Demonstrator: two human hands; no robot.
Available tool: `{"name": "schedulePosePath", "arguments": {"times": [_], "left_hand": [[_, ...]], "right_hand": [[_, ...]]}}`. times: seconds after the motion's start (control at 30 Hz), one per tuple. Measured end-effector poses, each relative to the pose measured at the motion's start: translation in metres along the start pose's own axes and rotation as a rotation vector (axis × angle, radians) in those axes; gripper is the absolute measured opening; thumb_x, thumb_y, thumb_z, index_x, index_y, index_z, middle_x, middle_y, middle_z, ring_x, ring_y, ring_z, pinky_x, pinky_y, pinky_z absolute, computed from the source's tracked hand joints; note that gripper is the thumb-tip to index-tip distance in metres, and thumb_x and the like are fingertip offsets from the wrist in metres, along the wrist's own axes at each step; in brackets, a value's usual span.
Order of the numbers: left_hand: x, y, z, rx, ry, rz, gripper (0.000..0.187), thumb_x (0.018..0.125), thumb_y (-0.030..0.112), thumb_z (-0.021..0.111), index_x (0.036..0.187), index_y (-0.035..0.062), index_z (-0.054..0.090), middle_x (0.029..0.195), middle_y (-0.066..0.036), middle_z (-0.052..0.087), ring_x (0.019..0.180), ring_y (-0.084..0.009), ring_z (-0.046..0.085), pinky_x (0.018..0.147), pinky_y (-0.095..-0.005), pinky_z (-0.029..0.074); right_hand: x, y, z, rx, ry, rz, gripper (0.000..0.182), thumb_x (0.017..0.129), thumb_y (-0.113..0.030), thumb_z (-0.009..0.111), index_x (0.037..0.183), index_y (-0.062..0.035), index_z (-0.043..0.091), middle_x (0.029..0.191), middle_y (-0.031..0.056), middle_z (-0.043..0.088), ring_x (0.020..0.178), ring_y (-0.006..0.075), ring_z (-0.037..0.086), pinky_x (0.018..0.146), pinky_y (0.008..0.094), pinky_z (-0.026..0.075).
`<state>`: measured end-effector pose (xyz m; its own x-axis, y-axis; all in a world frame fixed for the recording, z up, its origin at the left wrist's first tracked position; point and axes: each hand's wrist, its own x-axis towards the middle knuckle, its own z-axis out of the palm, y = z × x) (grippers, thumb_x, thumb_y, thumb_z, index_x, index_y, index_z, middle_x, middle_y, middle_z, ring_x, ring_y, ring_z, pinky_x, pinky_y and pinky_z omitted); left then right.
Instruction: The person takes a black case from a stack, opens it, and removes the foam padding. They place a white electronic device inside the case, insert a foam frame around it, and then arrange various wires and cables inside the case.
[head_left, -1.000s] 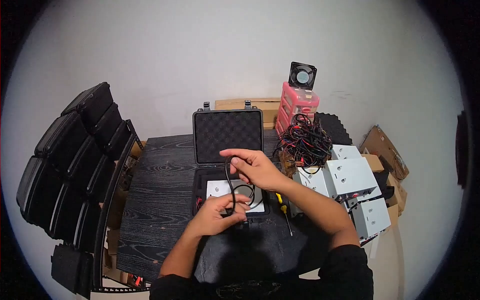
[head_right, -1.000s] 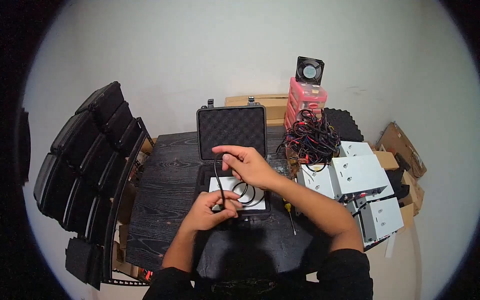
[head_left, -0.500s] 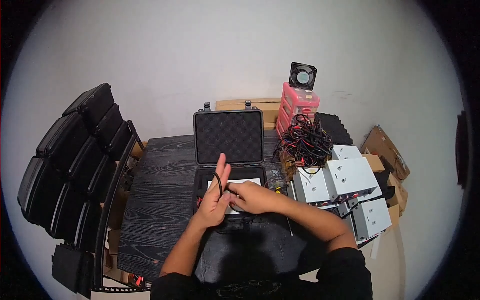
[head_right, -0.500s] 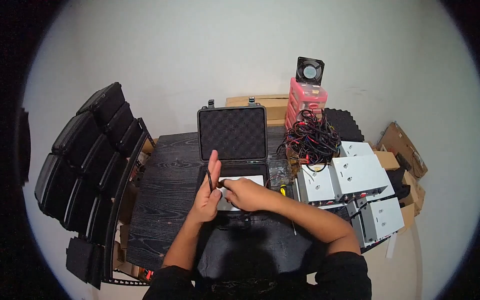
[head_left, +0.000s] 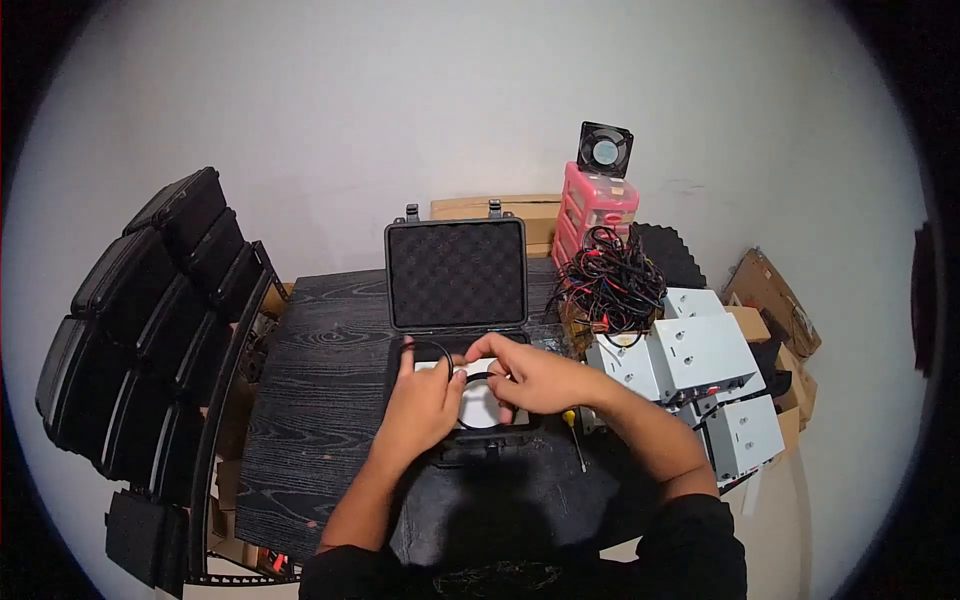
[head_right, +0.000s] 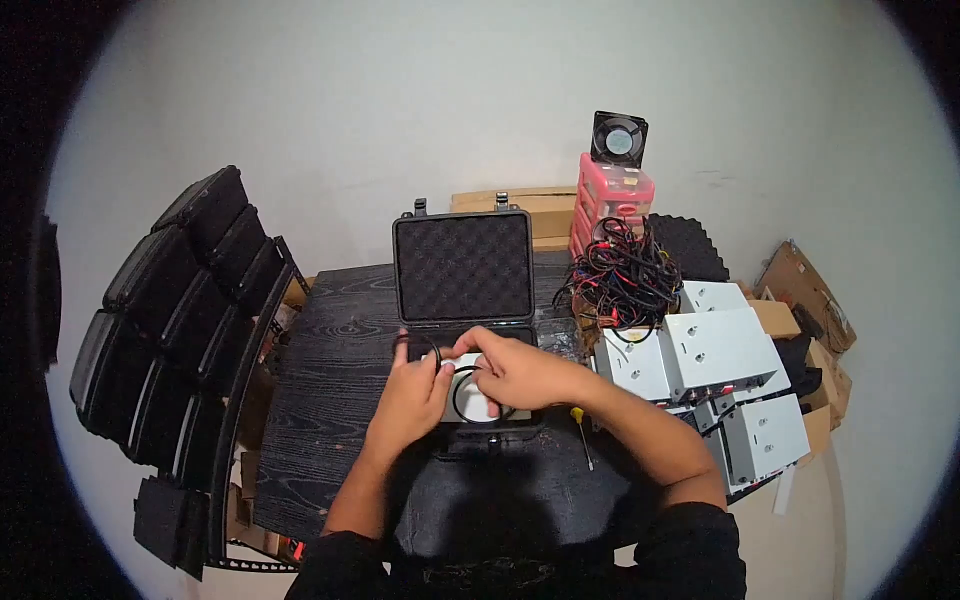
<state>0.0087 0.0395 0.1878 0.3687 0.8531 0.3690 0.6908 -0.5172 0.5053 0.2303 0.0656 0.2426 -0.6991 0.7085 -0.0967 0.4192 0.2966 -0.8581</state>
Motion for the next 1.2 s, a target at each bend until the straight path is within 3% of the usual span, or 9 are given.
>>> {"name": "schedulePosePath", "arguments": {"times": [0.17,0.33,0.5,0.57,0.6,0.87,1.0,1.1,1.2], "left_hand": [[-0.005,-0.012,-0.015,-0.778,-0.634,-0.209,0.045,0.108,0.036,0.055,0.084,0.0002,0.07,0.061,0.0,0.059,0.049,-0.0133,0.055,0.057,-0.0369,0.05],[-0.009,-0.037,0.011,-1.579,-0.481,0.06,0.051,0.113,0.035,0.039,0.099,-0.0055,0.067,0.057,-0.005,0.058,0.054,-0.0194,0.065,0.106,-0.0474,0.053],[-0.009,-0.036,0.031,-1.711,-0.115,0.087,0.058,0.114,0.043,0.032,0.113,-0.0037,0.067,0.066,-0.011,0.066,0.081,-0.0316,0.073,0.107,-0.0555,0.05],[-0.011,-0.038,0.04,-1.646,0.048,0.006,0.059,0.113,0.045,0.03,0.123,-0.0031,0.064,0.081,-0.014,0.073,0.099,-0.0359,0.074,0.111,-0.0559,0.047],[-0.007,-0.038,0.038,-1.721,-0.032,0.195,0.059,0.113,0.046,0.03,0.138,-0.0004,0.057,0.115,-0.02,0.074,0.127,-0.0387,0.063,0.117,-0.0549,0.042],[0.004,-0.021,0.025,-1.248,0.41,0.329,0.06,0.11,0.044,0.045,0.152,0.0008,0.046,0.146,-0.022,0.059,0.145,-0.0335,0.047,0.123,-0.0458,0.032],[0.005,-0.017,0.011,-0.985,0.312,0.154,0.059,0.112,0.042,0.043,0.148,-0.0051,0.046,0.139,-0.023,0.063,0.134,-0.0326,0.058,0.118,-0.0445,0.038],[0.003,-0.022,0.009,-1.386,0.278,0.057,0.057,0.112,0.041,0.041,0.144,-0.0047,0.049,0.132,-0.023,0.067,0.126,-0.0311,0.064,0.112,-0.0447,0.045],[-0.001,-0.029,-0.004,-1.825,0.081,0.166,0.054,0.114,0.042,0.026,0.116,0.0004,0.061,0.081,-0.015,0.071,0.081,-0.0277,0.073,0.103,-0.0544,0.053]], "right_hand": [[0.005,0.003,-0.006,-0.527,0.33,-0.506,0.022,0.097,-0.013,0.065,0.117,-0.006,0.067,0.094,0.0111,0.07,0.079,0.0331,0.069,0.072,0.042,0.055],[0.022,0.02,-0.007,-0.945,0.538,-0.637,0.035,0.086,-0.016,0.07,0.12,-0.0186,0.074,0.111,-0.0001,0.071,0.097,0.0244,0.066,0.088,0.0443,0.051],[0.04,0.041,0.018,-1.025,0.66,-0.687,0.03,0.09,-0.02,0.065,0.119,-0.0174,0.071,0.116,-0.002,0.07,0.113,0.0223,0.061,0.098,0.0505,0.045],[0.041,0.044,0.026,-0.721,0.464,-0.604,0.028,0.088,-0.011,0.068,0.116,-0.0114,0.069,0.117,0.0049,0.07,0.113,0.0276,0.063,0.1,0.047,0.047],[0.046,0.049,0.029,-0.583,0.372,-0.551,0.027,0.088,-0.009,0.068,0.115,-0.01,0.068,0.116,0.0076,0.07,0.114,0.0294,0.064,0.1,0.046,0.048],[0.049,0.078,0.056,0.282,-0.172,-0.207,0.027,0.112,-0.023,0.046,0.106,-0.0017,0.062,0.096,0.0057,0.07,0.094,0.0137,0.066,0.088,0.0314,0.051],[0.032,0.06,0.039,0.131,-0.282,-0.123,0.03,0.112,-0.025,0.045,0.101,-0.0029,0.062,0.085,0.0044,0.069,0.084,0.0121,0.066,0.08,0.0301,0.052],[0.027,0.064,0.032,-0.018,-0.231,-0.13,0.029,0.11,-0.024,0.046,0.101,-0.0025,0.064,0.078,0.0029,0.068,0.078,0.0132,0.066,0.076,0.0312,0.053],[0.021,0.059,0.022,-0.179,-0.173,-0.107,0.029,0.11,-0.022,0.047,0.103,-0.0024,0.067,0.079,0.0027,0.068,0.078,0.0131,0.065,0.076,0.0313,0.053]]}}
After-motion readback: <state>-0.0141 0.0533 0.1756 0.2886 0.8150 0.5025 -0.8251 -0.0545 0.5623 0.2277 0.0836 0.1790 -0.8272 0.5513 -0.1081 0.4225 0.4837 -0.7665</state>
